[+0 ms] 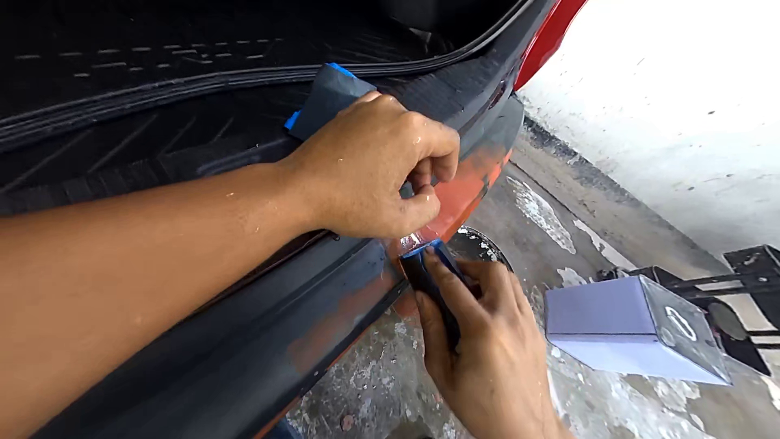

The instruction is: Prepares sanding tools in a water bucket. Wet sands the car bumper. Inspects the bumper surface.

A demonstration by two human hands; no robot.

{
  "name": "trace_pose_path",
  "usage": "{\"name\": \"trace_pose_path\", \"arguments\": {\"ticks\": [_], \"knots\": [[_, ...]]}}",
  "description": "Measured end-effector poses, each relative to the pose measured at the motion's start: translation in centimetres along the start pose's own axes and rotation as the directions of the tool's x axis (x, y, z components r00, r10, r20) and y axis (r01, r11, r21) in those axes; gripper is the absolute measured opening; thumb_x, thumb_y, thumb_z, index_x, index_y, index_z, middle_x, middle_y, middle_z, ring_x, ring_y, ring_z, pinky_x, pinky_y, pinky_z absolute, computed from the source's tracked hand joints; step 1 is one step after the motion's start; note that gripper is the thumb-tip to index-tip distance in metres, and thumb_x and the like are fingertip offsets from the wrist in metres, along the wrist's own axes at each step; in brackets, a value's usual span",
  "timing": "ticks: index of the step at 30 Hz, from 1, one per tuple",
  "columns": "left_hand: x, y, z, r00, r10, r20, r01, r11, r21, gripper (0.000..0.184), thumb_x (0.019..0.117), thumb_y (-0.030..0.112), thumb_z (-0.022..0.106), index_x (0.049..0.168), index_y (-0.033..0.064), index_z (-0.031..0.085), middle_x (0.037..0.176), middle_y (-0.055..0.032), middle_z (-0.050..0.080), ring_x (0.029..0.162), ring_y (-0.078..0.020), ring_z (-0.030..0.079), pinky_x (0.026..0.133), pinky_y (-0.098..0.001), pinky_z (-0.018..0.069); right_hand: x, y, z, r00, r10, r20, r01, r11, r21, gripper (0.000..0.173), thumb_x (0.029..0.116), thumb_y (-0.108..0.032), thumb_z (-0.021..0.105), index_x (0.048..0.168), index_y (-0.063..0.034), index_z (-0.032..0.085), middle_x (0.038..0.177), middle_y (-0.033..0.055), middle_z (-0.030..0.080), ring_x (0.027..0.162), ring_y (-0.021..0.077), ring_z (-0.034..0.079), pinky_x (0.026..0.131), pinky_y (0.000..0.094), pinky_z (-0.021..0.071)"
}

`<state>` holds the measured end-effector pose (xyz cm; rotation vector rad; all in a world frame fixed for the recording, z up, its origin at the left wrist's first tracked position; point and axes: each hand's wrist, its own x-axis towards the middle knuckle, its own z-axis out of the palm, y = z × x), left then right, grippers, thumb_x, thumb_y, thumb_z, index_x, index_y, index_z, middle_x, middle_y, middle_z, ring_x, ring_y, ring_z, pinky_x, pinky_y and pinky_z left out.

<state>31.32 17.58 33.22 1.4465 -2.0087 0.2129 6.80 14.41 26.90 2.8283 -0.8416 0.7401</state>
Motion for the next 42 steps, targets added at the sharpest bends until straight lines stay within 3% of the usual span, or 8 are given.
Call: {"name": "trace_pose_path", "arguments": {"ticks": [4,9,14,19,25,30,36,42], "knots": [[0.0,0.2,0.5,1.000,0.011,-0.005,-0.011,1.000,-0.028,0.019,0.0865,0.026,0.060,0.099,0.0181,0.073,0.084,0.0105,0.070,0.081,-0.0015,0.064,0.077,-0.0323,0.0512,2.0,0.3,0.5,0.999,0.030,0.021,-0.030,0.999,-0.035,0.039,0.0977,-0.038,0.054,0.126,-0.0182,0.073,0.105,0.0138,0.061,0.094,0.0326,0.060,0.069,0.0484,0.0477],[-0.1,0.3,0.3,1.000,-0.001,-0.012,0.000,1.000,-0.016,0.019,0.0858,0.028,0.060,0.098,0.0221,0.073,0.082,0.0142,0.070,0.085,0.0007,0.064,0.097,-0.0417,0.0465,-0.1,0.4,0.3,1.000,-0.014,-0.010,0.014,1.000,0.006,0.041,0.0982,-0.041,0.053,0.129,-0.0247,0.073,0.107,0.0092,0.066,0.093,0.0265,0.062,0.070,0.0445,0.0497],[-0.3,0.3,0.3,1.000,0.022,-0.010,-0.022,1.000,-0.010,0.020,0.0859,0.028,0.059,0.099,0.0215,0.073,0.083,0.0145,0.069,0.084,0.0018,0.064,0.097,-0.0411,0.0478,5.1,4.3,2.0,0.991,0.127,0.035,-0.124,0.990,-0.073,0.039,0.1003,-0.038,0.054,0.130,-0.0176,0.070,0.108,0.0181,0.064,0.099,0.0383,0.062,0.072,0.0556,0.0488],[-0.2,-0.2,0.3,1.000,0.002,-0.032,-0.002,1.000,0.000,0.022,0.0867,0.030,0.058,0.100,0.0227,0.074,0.085,0.0166,0.069,0.087,0.0037,0.064,0.103,-0.0426,0.0447,1.1,0.0,0.9,0.998,-0.050,-0.025,0.050,0.999,-0.002,0.039,0.1015,-0.041,0.051,0.130,-0.0242,0.072,0.106,0.0096,0.065,0.094,0.0273,0.062,0.072,0.0445,0.0490],[-0.3,0.2,0.2,0.998,-0.021,-0.057,0.020,1.000,-0.023,0.020,0.0878,0.027,0.058,0.098,0.0227,0.074,0.086,0.0170,0.071,0.088,0.0043,0.065,0.108,-0.0447,0.0445,7.9,8.6,3.9,0.995,0.103,0.002,-0.103,0.993,-0.061,0.034,0.1002,-0.029,0.056,0.129,-0.0187,0.071,0.114,0.0186,0.065,0.103,0.0395,0.061,0.078,0.0580,0.0467],[-0.2,-0.1,0.5,0.997,-0.060,-0.051,0.060,0.998,0.001,0.022,0.0866,0.030,0.058,0.100,0.0241,0.074,0.084,0.0197,0.068,0.086,0.0059,0.064,0.108,-0.0462,0.0447,3.8,4.2,2.0,0.993,-0.116,-0.011,0.116,0.992,0.042,0.034,0.0993,-0.032,0.056,0.130,-0.0275,0.070,0.115,0.0052,0.065,0.100,0.0245,0.060,0.079,0.0453,0.0474],[-0.2,0.0,0.6,0.995,-0.073,-0.065,0.073,0.997,0.000,0.021,0.0862,0.029,0.058,0.099,0.0239,0.074,0.084,0.0191,0.069,0.086,0.0053,0.064,0.108,-0.0462,0.0446,9.3,11.5,5.0,0.998,0.048,-0.039,-0.049,0.999,-0.023,0.034,0.0994,-0.025,0.056,0.130,-0.0212,0.071,0.114,0.0151,0.066,0.103,0.0374,0.061,0.080,0.0585,0.0464],[-0.2,-0.3,0.8,0.995,-0.086,-0.049,0.087,0.996,0.026,0.020,0.0865,0.031,0.058,0.099,0.0269,0.074,0.083,0.0220,0.067,0.085,0.0075,0.063,0.108,-0.0444,0.0453,7.2,10.3,4.5,0.987,-0.150,-0.054,0.150,0.989,-0.001,0.037,0.1007,-0.029,0.050,0.131,-0.0291,0.070,0.120,0.0047,0.068,0.103,0.0286,0.063,0.076,0.0518,0.0480]]}}
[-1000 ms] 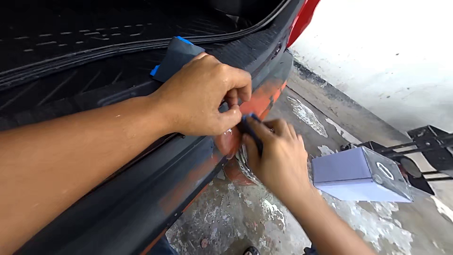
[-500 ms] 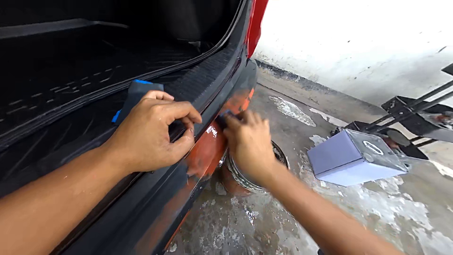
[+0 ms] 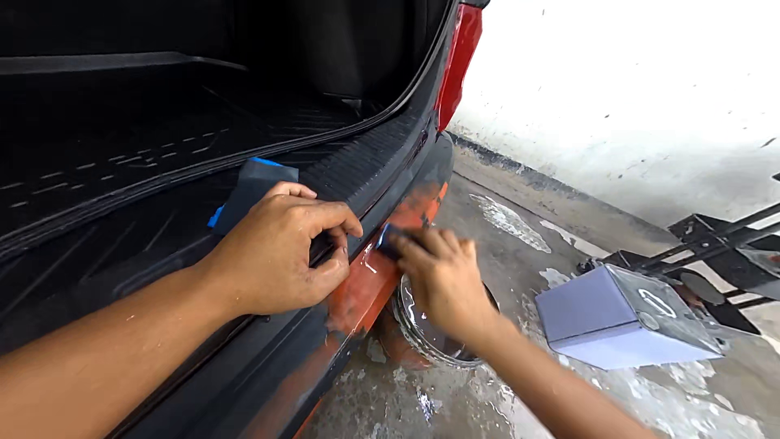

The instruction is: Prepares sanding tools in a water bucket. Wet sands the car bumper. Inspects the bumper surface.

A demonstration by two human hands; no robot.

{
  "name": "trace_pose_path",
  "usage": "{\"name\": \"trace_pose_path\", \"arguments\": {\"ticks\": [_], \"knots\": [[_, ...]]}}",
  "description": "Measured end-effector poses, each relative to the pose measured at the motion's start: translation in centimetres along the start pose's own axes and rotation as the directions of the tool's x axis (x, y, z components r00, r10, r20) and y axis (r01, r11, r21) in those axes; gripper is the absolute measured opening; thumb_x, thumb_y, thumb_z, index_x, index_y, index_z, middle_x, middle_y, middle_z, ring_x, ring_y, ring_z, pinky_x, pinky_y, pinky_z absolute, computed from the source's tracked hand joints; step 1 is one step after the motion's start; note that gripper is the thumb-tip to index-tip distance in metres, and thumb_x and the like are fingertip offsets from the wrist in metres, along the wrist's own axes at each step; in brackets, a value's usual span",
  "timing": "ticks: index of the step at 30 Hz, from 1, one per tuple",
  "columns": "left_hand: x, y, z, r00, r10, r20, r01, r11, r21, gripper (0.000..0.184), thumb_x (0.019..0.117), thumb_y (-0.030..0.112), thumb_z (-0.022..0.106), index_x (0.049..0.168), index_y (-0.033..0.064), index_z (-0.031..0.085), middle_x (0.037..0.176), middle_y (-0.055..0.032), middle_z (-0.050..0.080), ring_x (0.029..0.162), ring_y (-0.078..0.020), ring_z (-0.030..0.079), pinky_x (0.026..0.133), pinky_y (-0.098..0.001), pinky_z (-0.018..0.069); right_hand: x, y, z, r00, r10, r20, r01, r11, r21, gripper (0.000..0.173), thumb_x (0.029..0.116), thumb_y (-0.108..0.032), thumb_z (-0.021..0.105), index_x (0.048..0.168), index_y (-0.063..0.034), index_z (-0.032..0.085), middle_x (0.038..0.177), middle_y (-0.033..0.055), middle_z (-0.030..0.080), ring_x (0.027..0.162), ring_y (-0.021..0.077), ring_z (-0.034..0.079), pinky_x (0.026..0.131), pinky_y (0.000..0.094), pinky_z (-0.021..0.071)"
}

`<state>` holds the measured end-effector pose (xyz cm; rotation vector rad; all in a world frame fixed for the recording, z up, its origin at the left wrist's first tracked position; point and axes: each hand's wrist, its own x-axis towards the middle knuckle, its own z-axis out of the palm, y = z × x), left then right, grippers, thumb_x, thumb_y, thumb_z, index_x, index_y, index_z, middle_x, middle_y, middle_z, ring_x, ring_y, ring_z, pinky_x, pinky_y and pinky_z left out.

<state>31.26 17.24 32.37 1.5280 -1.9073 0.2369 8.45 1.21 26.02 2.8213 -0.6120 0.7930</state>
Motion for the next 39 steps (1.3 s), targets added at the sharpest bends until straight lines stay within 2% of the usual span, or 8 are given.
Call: {"name": "trace_pose_path", "arguments": {"ticks": [4,8,13,18,22,31,35,39], "knots": [[-0.1,0.5,-0.2,1.000,0.015,0.006,-0.015,1.000,0.006,0.021,0.0859,0.031,0.058,0.099,0.0255,0.074,0.084,0.0203,0.068,0.087,0.0057,0.064,0.109,-0.0459,0.0438,1.8,1.0,0.6,0.993,0.119,0.004,-0.119,0.993,-0.018,0.036,0.1003,-0.025,0.053,0.131,-0.0206,0.071,0.120,0.0115,0.067,0.105,0.0350,0.061,0.080,0.0568,0.0468],[-0.1,0.2,0.1,0.999,0.034,0.025,-0.034,0.999,0.014,0.021,0.0860,0.033,0.058,0.099,0.0272,0.074,0.084,0.0211,0.067,0.086,0.0056,0.063,0.110,-0.0466,0.0429,-0.8,-1.0,-0.6,1.000,-0.023,0.005,0.023,0.999,0.027,0.035,0.1012,-0.031,0.050,0.129,-0.0297,0.071,0.126,0.0006,0.067,0.105,0.0242,0.062,0.080,0.0491,0.0461],[-0.3,0.6,0.1,0.999,0.040,0.007,-0.040,0.999,0.002,0.022,0.0852,0.031,0.058,0.099,0.0270,0.074,0.085,0.0206,0.068,0.087,0.0059,0.064,0.111,-0.0452,0.0423,2.0,2.3,1.1,0.990,0.141,0.000,-0.141,0.989,-0.046,0.035,0.1007,-0.026,0.053,0.131,-0.0226,0.071,0.119,0.0090,0.068,0.103,0.0331,0.062,0.080,0.0562,0.0463],[-0.1,0.2,0.2,1.000,0.014,0.020,-0.014,1.000,0.003,0.022,0.0870,0.033,0.058,0.100,0.0276,0.074,0.083,0.0215,0.067,0.085,0.0063,0.063,0.109,-0.0467,0.0427,-0.1,0.1,-0.4,0.999,-0.037,0.017,0.037,0.999,0.005,0.037,0.1009,-0.031,0.049,0.130,-0.0289,0.071,0.126,0.0007,0.068,0.105,0.0251,0.063,0.080,0.0513,0.0482],[-0.1,0.6,0.1,1.000,0.002,0.020,-0.001,1.000,-0.022,0.022,0.0870,0.030,0.058,0.101,0.0255,0.075,0.082,0.0201,0.068,0.084,0.0060,0.063,0.108,-0.0465,0.0424,2.2,2.3,0.7,0.997,0.079,0.015,-0.079,0.996,-0.041,0.036,0.1005,-0.024,0.053,0.131,-0.0200,0.071,0.121,0.0102,0.068,0.104,0.0348,0.062,0.079,0.0584,0.0450],[0.1,0.6,0.1,1.000,0.021,0.003,-0.021,1.000,-0.002,0.018,0.0842,0.029,0.062,0.097,0.0250,0.074,0.075,0.0182,0.066,0.077,0.0034,0.062,0.103,-0.0467,0.0445,2.3,1.2,0.7,0.996,0.085,0.001,-0.085,0.995,-0.043,0.040,0.0996,-0.026,0.049,0.133,-0.0206,0.070,0.120,0.0106,0.067,0.104,0.0346,0.061,0.080,0.0585,0.0447],[0.3,0.4,0.0,0.999,0.000,0.040,-0.001,1.000,0.029,0.019,0.0861,0.032,0.061,0.100,0.0274,0.073,0.077,0.0193,0.066,0.079,0.0050,0.062,0.105,-0.0460,0.0443,1.3,0.7,0.4,1.000,-0.003,-0.022,0.001,0.996,-0.093,0.040,0.1004,-0.033,0.045,0.128,-0.0259,0.073,0.119,0.0032,0.070,0.100,0.0269,0.065,0.078,0.0522,0.0465],[-0.1,0.7,0.2,1.000,0.000,0.028,-0.001,1.000,0.030,0.019,0.0853,0.033,0.061,0.100,0.0282,0.073,0.078,0.0200,0.066,0.079,0.0055,0.062,0.105,-0.0457,0.0440,2.2,1.1,0.8,0.995,0.102,-0.019,-0.104,0.988,-0.114,0.037,0.0986,-0.026,0.053,0.129,-0.0225,0.072,0.112,0.0088,0.070,0.099,0.0329,0.064,0.079,0.0586,0.0462]]}}
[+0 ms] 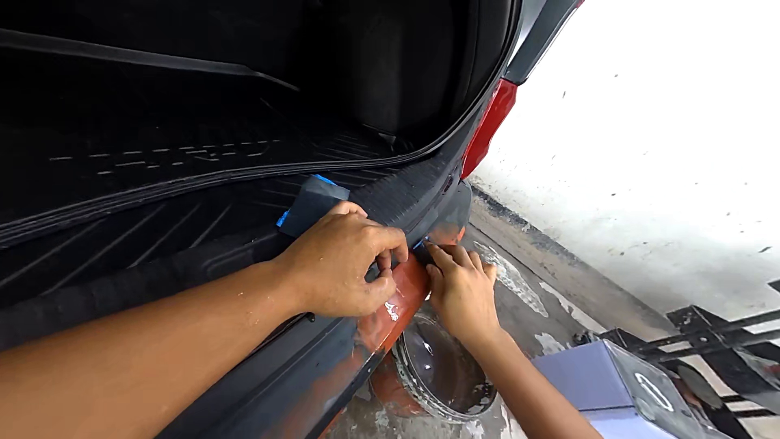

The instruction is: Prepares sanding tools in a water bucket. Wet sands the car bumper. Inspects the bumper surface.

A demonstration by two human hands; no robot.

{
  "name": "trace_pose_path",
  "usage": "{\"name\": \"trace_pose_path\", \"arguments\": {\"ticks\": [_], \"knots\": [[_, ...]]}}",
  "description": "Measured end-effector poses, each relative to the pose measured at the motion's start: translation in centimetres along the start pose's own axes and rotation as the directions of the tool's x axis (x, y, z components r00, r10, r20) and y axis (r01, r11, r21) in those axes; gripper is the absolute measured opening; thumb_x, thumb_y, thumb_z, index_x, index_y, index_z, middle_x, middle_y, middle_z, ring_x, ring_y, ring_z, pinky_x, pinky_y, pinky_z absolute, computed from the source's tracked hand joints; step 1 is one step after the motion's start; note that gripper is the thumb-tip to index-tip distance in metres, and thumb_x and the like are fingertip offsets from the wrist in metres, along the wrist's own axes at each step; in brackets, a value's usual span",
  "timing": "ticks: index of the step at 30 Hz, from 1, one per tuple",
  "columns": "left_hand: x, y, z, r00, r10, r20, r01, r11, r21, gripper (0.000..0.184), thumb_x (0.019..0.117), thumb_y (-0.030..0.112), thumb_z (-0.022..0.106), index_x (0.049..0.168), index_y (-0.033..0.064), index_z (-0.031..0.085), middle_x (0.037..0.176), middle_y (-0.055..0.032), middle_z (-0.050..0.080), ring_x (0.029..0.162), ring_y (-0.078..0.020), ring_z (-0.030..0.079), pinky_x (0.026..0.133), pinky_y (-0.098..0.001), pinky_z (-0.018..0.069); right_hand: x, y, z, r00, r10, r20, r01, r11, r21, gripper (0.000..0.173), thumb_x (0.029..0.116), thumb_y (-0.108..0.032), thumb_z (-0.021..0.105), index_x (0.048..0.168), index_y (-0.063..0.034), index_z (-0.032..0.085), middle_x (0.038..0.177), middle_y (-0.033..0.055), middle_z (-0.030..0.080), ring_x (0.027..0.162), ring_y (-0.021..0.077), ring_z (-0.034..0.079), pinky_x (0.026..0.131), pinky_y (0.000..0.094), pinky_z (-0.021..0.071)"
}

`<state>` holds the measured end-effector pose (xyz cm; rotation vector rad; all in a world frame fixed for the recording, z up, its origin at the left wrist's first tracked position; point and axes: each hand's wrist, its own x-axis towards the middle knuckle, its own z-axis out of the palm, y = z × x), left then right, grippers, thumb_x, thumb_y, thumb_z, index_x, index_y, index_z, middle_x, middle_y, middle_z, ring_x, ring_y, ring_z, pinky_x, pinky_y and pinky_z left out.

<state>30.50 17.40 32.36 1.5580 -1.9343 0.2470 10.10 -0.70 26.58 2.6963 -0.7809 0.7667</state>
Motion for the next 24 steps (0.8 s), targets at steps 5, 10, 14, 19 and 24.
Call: {"name": "trace_pose_path", "arguments": {"ticks": [5,10,14,19,24], "knots": [[0.1,-0.1,0.1,1.000,-0.023,-0.007,0.023,1.000,-0.013,0.023,0.0854,0.032,0.062,0.106,0.0265,0.072,0.076,0.0188,0.064,0.076,0.0039,0.061,0.102,-0.0449,0.0443,-4.4,-5.6,-3.2,0.989,-0.145,-0.039,0.147,0.987,0.067,0.039,0.1022,-0.037,0.044,0.125,-0.0252,0.075,0.114,0.0071,0.071,0.096,0.0271,0.065,0.073,0.0495,0.0471],[0.0,0.2,-0.4,1.000,-0.014,-0.004,0.014,1.000,-0.011,0.024,0.0834,0.029,0.063,0.106,0.0240,0.072,0.072,0.0167,0.064,0.073,0.0021,0.060,0.101,-0.0463,0.0442,-1.3,-0.3,-0.3,1.000,0.025,-0.001,-0.025,1.000,-0.005,0.038,0.0991,-0.032,0.052,0.129,-0.0211,0.072,0.109,0.0145,0.069,0.098,0.0374,0.065,0.077,0.0621,0.0448],[0.1,0.4,-0.5,1.000,-0.005,-0.013,0.005,1.000,-0.004,0.029,0.0821,0.029,0.064,0.110,0.0232,0.071,0.069,0.0169,0.061,0.068,0.0012,0.058,0.099,-0.0475,0.0443,-3.9,-5.2,-3.3,0.997,-0.075,0.002,0.075,0.994,0.084,0.038,0.0999,-0.040,0.050,0.123,-0.0224,0.075,0.107,0.0084,0.069,0.095,0.0289,0.066,0.073,0.0528,0.0480],[0.1,0.0,-0.6,1.000,-0.004,0.013,0.005,0.998,-0.058,0.037,0.0839,0.026,0.064,0.120,0.0219,0.066,0.078,0.0168,0.064,0.078,0.0029,0.059,0.103,-0.0442,0.0418,-2.4,-1.4,-1.7,1.000,-0.031,0.002,0.031,0.996,0.080,0.038,0.0971,-0.042,0.056,0.127,-0.0264,0.074,0.105,0.0096,0.071,0.094,0.0314,0.067,0.073,0.0584,0.0473],[0.0,-0.1,-0.6,1.000,-0.023,-0.011,0.022,0.998,-0.056,0.049,0.0818,0.028,0.062,0.130,0.0227,0.061,0.080,0.0193,0.064,0.082,0.0028,0.058,0.102,-0.0426,0.0425,-3.6,-5.5,-3.4,0.999,0.019,0.040,-0.023,0.995,0.094,0.036,0.0983,-0.038,0.057,0.126,-0.0208,0.073,0.106,0.0117,0.068,0.095,0.0326,0.065,0.076,0.0576,0.0489]]}}
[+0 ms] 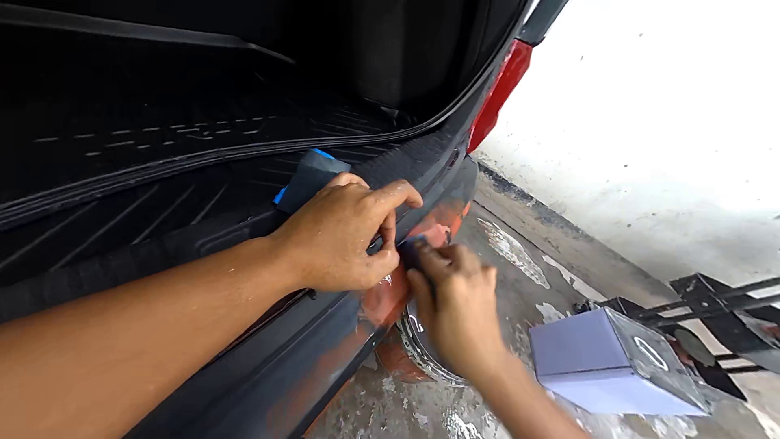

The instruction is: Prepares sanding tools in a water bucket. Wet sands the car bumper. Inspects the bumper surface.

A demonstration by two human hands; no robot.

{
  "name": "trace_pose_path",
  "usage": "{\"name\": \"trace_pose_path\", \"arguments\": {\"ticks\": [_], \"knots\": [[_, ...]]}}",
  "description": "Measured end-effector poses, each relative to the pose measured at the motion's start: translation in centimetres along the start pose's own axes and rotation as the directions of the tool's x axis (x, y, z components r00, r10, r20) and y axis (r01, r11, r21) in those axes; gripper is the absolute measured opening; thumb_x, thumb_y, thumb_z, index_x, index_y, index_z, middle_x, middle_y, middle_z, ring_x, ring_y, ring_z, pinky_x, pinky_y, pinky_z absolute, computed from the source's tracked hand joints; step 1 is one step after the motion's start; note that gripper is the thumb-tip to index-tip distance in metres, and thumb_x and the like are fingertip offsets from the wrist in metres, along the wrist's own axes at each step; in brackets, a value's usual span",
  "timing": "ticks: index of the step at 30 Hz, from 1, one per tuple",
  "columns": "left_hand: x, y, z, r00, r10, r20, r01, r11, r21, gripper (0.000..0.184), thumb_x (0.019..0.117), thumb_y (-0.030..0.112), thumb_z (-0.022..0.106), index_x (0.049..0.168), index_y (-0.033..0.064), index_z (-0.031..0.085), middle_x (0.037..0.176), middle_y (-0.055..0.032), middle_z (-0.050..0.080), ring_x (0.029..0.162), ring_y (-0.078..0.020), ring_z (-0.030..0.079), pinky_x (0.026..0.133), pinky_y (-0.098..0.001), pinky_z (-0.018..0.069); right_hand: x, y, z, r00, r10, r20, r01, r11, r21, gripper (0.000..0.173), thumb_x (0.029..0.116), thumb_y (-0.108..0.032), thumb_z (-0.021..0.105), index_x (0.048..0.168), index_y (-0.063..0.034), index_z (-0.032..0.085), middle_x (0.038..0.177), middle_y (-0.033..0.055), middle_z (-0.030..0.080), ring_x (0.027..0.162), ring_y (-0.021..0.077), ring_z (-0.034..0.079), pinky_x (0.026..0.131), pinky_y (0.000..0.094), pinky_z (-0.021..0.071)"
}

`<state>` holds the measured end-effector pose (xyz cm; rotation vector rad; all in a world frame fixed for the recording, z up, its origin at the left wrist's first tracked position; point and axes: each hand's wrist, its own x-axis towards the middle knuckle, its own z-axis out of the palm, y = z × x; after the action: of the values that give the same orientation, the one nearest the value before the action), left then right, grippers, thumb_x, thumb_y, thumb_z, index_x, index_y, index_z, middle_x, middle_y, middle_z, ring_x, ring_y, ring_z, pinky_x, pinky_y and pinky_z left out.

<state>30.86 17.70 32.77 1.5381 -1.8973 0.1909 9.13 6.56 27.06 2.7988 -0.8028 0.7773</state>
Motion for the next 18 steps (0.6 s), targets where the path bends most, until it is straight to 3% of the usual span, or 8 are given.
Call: {"name": "trace_pose_path", "arguments": {"ticks": [2,4,7,9,11,13,16,18], "knots": [[0.0,-0.2,0.1,1.000,-0.004,-0.005,0.004,1.000,0.001,0.048,0.0828,0.028,0.061,0.130,0.0244,0.061,0.081,0.0207,0.063,0.086,0.0035,0.059,0.104,-0.0426,0.0426,-2.0,-2.1,-0.7,0.996,-0.085,-0.011,0.086,0.996,0.040,0.036,0.0997,-0.044,0.053,0.124,-0.0291,0.074,0.105,0.0037,0.067,0.093,0.0230,0.064,0.075,0.0474,0.0475],[-0.1,-0.4,0.2,1.000,-0.012,-0.011,0.012,1.000,0.001,0.047,0.0830,0.030,0.061,0.130,0.0256,0.061,0.084,0.0226,0.064,0.088,0.0055,0.060,0.107,-0.0426,0.0430,-1.4,-0.2,-0.2,0.996,-0.087,0.001,0.087,0.996,0.036,0.035,0.0991,-0.047,0.054,0.126,-0.0344,0.073,0.104,0.0013,0.068,0.093,0.0210,0.064,0.075,0.0471,0.0488],[-0.3,-0.5,0.0,1.000,-0.020,-0.020,0.020,1.000,0.002,0.050,0.0819,0.029,0.061,0.131,0.0212,0.063,0.086,0.0212,0.067,0.090,0.0036,0.062,0.108,-0.0464,0.0444,1.9,5.5,1.5,0.994,0.106,0.024,-0.107,0.994,0.014,0.036,0.0950,-0.041,0.064,0.128,-0.0298,0.073,0.108,0.0108,0.070,0.098,0.0326,0.066,0.077,0.0592,0.0487],[-0.4,-0.7,-0.2,1.000,-0.020,-0.017,0.020,1.000,0.024,0.049,0.0818,0.031,0.060,0.129,0.0212,0.063,0.087,0.0215,0.067,0.092,0.0035,0.063,0.109,-0.0462,0.0436,2.4,7.2,2.0,0.961,0.277,0.023,-0.278,0.953,0.125,0.037,0.0943,-0.036,0.069,0.131,-0.0280,0.070,0.114,0.0117,0.069,0.105,0.0334,0.064,0.083,0.0615,0.0469],[-0.2,-1.1,-0.2,1.000,-0.009,-0.018,0.009,0.999,0.033,0.045,0.0827,0.032,0.059,0.126,0.0212,0.065,0.089,0.0210,0.069,0.096,0.0023,0.063,0.110,-0.0463,0.0427,-0.1,5.6,2.8,0.929,0.363,-0.067,-0.325,0.890,0.320,0.042,0.0965,-0.035,0.067,0.137,-0.0255,0.065,0.119,0.0086,0.066,0.107,0.0298,0.063,0.084,0.0599,0.0482],[-0.3,-1.1,0.0,1.000,-0.012,-0.012,0.012,1.000,0.026,0.042,0.0834,0.031,0.059,0.124,0.0226,0.066,0.090,0.0221,0.069,0.096,0.0037,0.064,0.111,-0.0462,0.0429,-4.6,1.4,4.0,0.908,0.398,-0.131,-0.291,0.825,0.485,0.043,0.0987,-0.038,0.063,0.140,-0.0266,0.063,0.123,0.0037,0.066,0.109,0.0237,0.063,0.086,0.0572,0.0507],[-0.2,-0.9,-0.1,1.000,-0.024,-0.001,0.024,0.999,0.026,0.043,0.0843,0.032,0.059,0.126,0.0207,0.066,0.092,0.0214,0.069,0.097,0.0032,0.064,0.110,-0.0460,0.0430,-9.3,-3.9,5.4,0.900,0.360,-0.248,-0.191,0.834,0.518,0.040,0.1006,-0.043,0.057,0.137,-0.0294,0.066,0.127,0.0074,0.066,0.108,0.0208,0.063,0.085,0.0474,0.0480],[-0.1,-0.8,-0.4,0.999,-0.038,0.025,0.038,0.999,0.014,0.045,0.0856,0.031,0.059,0.128,0.0171,0.064,0.094,0.0185,0.072,0.097,0.0011,0.066,0.109,-0.0482,0.0444,-9.0,-3.2,6.0,0.898,0.338,-0.281,-0.168,0.854,0.492,0.036,0.0995,-0.040,0.059,0.134,-0.0315,0.068,0.124,0.0070,0.067,0.107,0.0217,0.063,0.085,0.0468,0.0488]]}}
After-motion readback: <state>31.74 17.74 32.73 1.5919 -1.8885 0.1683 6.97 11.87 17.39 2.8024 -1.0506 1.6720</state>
